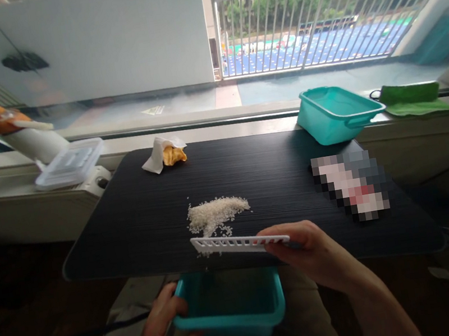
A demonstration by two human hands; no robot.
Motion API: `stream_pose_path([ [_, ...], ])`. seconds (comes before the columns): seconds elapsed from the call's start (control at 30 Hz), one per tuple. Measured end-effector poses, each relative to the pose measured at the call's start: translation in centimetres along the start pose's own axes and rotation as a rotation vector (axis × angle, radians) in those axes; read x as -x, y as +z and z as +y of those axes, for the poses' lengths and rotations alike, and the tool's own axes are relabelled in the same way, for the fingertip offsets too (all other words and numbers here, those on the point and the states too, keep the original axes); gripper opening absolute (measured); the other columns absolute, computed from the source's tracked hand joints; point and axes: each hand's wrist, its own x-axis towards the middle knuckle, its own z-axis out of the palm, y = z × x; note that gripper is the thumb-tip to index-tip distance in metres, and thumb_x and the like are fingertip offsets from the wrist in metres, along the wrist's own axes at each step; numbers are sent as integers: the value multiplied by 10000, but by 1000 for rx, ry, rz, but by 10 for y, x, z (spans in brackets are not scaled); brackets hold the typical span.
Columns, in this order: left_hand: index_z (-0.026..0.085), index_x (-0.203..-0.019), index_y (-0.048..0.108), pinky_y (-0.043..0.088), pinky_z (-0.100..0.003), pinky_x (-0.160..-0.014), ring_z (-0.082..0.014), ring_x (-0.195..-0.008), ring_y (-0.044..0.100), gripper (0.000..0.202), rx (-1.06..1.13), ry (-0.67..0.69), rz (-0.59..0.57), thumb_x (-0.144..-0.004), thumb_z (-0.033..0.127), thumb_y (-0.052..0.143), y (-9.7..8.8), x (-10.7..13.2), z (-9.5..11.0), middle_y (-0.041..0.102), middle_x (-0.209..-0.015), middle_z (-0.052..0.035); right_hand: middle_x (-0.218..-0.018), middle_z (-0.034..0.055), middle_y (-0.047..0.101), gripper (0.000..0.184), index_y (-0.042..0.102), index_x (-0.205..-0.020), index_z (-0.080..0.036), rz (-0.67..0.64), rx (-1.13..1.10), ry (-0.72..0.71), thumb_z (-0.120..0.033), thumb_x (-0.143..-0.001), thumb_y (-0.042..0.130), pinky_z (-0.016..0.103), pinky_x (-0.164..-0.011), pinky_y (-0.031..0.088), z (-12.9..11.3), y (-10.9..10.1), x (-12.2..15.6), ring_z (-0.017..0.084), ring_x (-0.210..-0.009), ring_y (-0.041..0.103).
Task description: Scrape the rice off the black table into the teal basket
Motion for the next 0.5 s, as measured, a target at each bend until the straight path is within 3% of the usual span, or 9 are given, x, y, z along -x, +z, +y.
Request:
stream_pose_path([
  [0.17, 209, -658, 573, 512, -260, -739, -184, -843, 622, 109, 30, -25, -19, -655, 174, 676, -1, -1, 1, 615, -943, -28, -931, 62, 803, 268, 795, -974, -184, -11, -2, 13, -360, -917, 602, 260, -671, 579, 2, 1, 1, 227, -783, 734],
  [0.5, 224, -641, 570, 515, -239, -700, -193, -823, 645, 186, 0, 9, 86, -604, 173, 746, -1, -2, 2, 646, -908, -26, -926, 71, 806, 248, 796, -974, -182, -90, -69, 7, -360, -901, 639, 255, -682, 590, 0, 2, 7, 230, -795, 747],
])
